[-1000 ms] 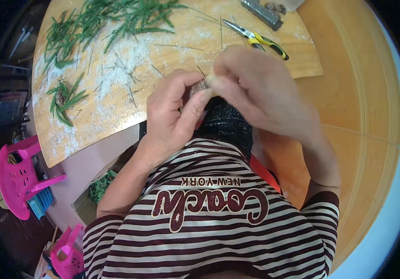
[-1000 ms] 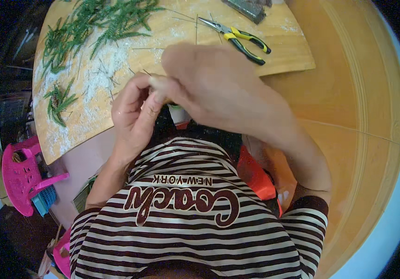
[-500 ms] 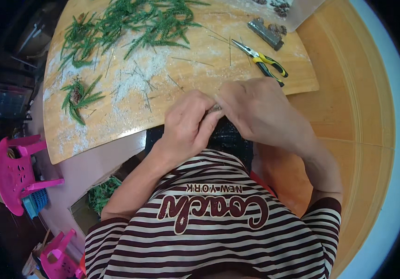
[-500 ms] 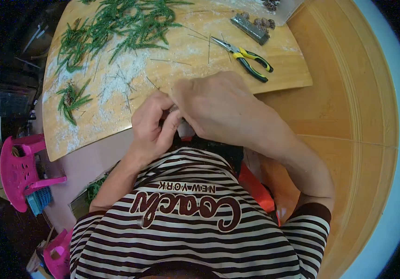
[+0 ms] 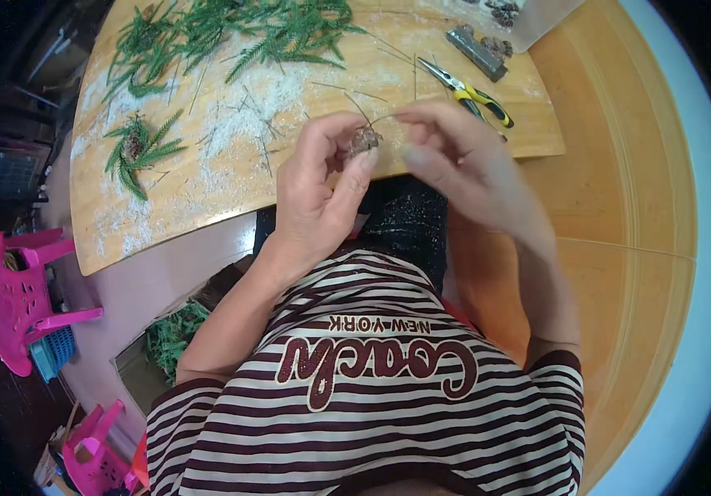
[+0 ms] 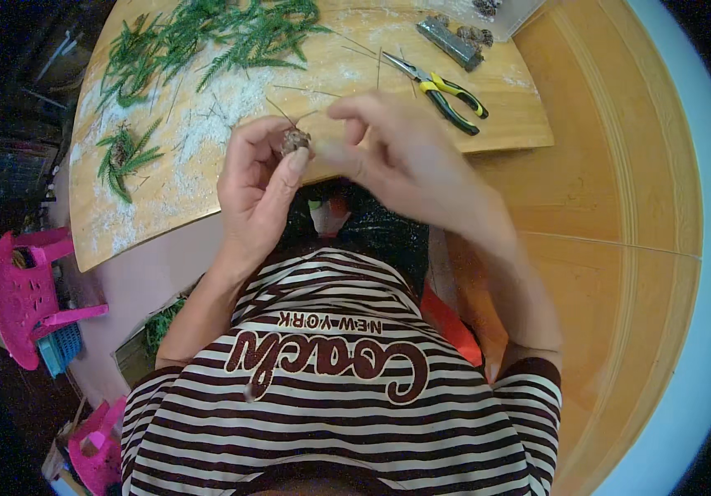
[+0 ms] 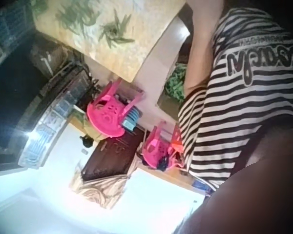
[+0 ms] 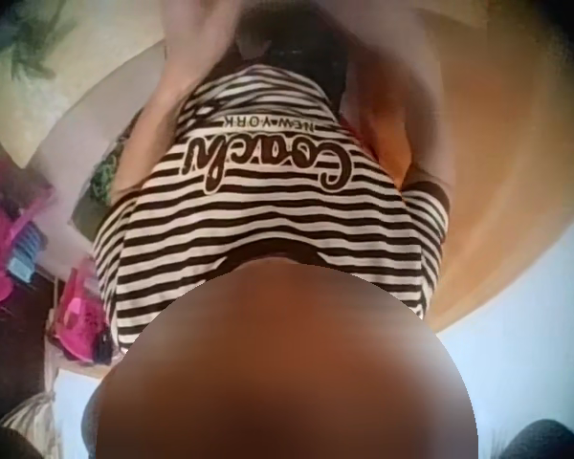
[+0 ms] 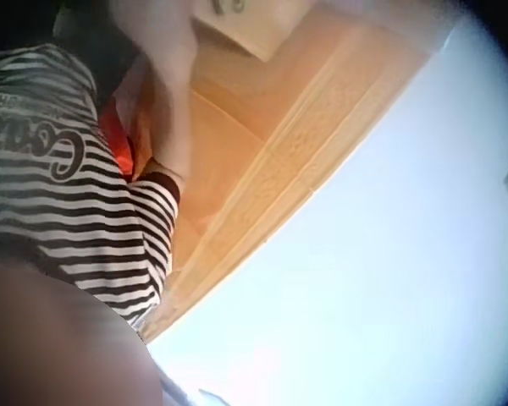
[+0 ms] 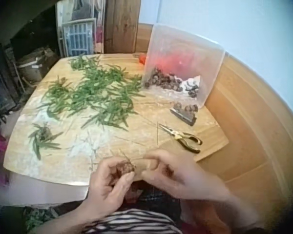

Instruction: Assembling artificial plant decorations by attaching small pinecones to green sprigs using wire and pliers.

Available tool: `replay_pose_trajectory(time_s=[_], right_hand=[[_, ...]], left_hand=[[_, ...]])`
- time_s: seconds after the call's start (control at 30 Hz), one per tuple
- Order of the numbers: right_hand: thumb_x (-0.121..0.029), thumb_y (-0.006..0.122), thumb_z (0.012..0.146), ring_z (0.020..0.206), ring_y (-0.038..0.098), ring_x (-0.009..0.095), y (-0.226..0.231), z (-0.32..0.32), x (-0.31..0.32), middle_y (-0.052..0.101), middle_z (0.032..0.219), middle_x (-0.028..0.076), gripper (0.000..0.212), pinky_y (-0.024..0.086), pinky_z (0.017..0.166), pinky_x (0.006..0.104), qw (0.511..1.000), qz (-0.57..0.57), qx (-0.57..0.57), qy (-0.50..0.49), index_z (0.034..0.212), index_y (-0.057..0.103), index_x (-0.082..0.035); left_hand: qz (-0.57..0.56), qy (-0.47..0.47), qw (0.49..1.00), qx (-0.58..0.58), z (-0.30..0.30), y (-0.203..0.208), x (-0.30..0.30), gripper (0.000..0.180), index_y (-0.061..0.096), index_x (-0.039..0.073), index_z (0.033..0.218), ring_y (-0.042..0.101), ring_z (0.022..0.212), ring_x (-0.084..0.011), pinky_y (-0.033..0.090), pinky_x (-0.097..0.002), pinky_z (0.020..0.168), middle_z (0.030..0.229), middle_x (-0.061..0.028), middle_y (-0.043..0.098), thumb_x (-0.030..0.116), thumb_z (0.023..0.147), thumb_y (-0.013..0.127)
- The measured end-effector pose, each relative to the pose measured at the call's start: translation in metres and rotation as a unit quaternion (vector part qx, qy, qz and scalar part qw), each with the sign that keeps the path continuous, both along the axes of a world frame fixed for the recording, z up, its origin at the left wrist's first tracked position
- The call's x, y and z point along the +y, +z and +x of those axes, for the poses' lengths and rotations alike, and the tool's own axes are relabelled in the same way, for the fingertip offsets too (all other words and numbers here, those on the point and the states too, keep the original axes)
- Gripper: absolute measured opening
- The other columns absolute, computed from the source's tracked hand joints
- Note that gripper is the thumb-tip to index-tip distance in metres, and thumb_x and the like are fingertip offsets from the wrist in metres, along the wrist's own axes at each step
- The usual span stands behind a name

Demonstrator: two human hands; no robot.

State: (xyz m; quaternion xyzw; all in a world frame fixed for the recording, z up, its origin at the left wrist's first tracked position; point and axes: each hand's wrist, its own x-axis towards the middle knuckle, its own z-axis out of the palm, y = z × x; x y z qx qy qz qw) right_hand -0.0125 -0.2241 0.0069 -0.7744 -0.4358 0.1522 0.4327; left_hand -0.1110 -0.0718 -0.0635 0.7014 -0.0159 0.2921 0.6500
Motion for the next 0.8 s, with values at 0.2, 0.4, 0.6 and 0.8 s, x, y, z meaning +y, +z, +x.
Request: replay_pose_trajectory(time_s=[0.2,0.4,0.6,0.8], right_hand=[[-0.002,0.062,0.083,0.070,0.047,0.011,-0.038,0.004,0.018,0.055,0.090,0.007,0.024,0.037,0.059,0.0211,0.987,0.120,-0.095,0.049,0.107,0.056,0.001],[0.001,0.063,0.081,0.067,0.047,0.010,-0.049,0.007,0.024,0.056,0.090,0.007,0.028,0.037,0.056,0.0223,0.982,0.180,-0.060,0.013,0.108,0.056,-0.001],[0.004,0.062,0.078,0.065,0.046,0.007,-0.050,0.003,0.024,0.053,0.084,0.005,0.030,0.035,0.052,0.0209,0.989,0.149,0.011,-0.009,0.107,0.057,-0.001],[0.006,0.063,0.075,0.059,0.045,0.006,-0.055,0.010,0.032,0.051,0.079,0.003,0.030,0.035,0.049,0.0197,0.991,0.130,-0.018,0.003,0.104,0.057,0.000]], left_hand=[[0.068,0.004,0.997,0.023,0.002,0.000,-0.001,0.031,0.048,-0.002,0.115,0.058,0.078,-0.0210,0.047,-0.0273,0.068,0.094,-0.0142,0.057,0.002,0.085,0.057],[0.125,-0.002,0.992,0.028,0.006,-0.004,0.001,0.033,0.048,-0.003,0.118,0.057,0.087,-0.0264,0.046,-0.0292,0.075,0.103,-0.0169,0.054,0.004,0.086,0.056],[0.014,-0.017,0.999,0.025,0.018,0.006,0.009,0.021,0.054,-0.002,0.109,0.054,0.092,-0.0187,0.043,-0.0272,0.082,0.109,-0.0121,0.054,0.006,0.089,0.054],[-0.282,-0.063,0.954,0.077,0.028,0.007,0.013,0.008,0.059,0.000,0.092,0.050,0.095,-0.0114,0.039,-0.0252,0.084,0.111,-0.0084,0.056,0.007,0.090,0.055]])
